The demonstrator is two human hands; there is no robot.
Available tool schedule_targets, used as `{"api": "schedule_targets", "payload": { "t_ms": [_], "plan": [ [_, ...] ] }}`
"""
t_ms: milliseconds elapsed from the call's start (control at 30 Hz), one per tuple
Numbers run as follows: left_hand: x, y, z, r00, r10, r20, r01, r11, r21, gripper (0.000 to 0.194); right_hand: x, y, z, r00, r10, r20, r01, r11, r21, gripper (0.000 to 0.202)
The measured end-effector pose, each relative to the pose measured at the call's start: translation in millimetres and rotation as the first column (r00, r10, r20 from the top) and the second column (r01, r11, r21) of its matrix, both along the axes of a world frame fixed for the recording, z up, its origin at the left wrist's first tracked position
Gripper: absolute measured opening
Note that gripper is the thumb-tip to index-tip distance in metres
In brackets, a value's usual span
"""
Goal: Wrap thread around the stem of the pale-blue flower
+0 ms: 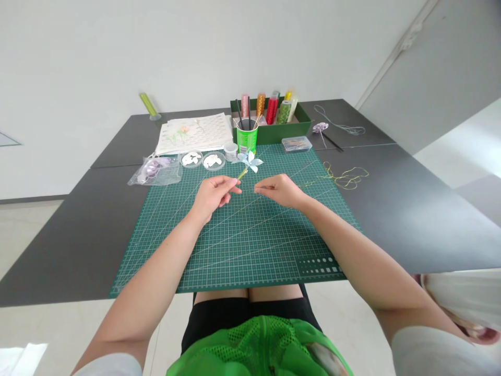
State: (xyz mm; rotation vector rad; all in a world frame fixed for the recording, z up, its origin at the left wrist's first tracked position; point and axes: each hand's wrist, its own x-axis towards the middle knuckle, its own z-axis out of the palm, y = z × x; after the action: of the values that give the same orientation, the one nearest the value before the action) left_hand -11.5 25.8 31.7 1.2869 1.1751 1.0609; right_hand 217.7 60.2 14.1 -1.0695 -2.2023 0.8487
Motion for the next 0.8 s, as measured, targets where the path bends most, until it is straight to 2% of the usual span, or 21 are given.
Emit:
{"api": "schedule_targets", "payload": {
  "t_ms": [267,400,567,800],
  "plan": [
    [-2.0,2.2,1.1,0.992,0.103,0.072,-0.089,0.979,-0.184,0.026,1.3,-2.4,-0.6,0.999,0.004,-0.050,-0.002,1.000,0.031,0.032],
    [-2.6,4.5,-0.6,0.987,0.133,0.087,-0.111,0.968,-0.227,0.024,0.1,-3.8,0.1,0.999,0.000,-0.054,0.002,0.999,0.047,0.030],
    [-1.4,5.0,-1.7,0.987,0.154,0.048,-0.140,0.965,-0.220,0.018,-1.1,-6.3,3.7,0.997,0.006,-0.079,-0.001,0.997,0.072,0.028],
    [1.7,4.2,-6.2,0.983,0.159,-0.096,-0.170,0.978,-0.122,0.017,-2.8,-11.6,8.5,0.997,0.047,-0.068,-0.040,0.994,0.106,0.028]
  ]
}}
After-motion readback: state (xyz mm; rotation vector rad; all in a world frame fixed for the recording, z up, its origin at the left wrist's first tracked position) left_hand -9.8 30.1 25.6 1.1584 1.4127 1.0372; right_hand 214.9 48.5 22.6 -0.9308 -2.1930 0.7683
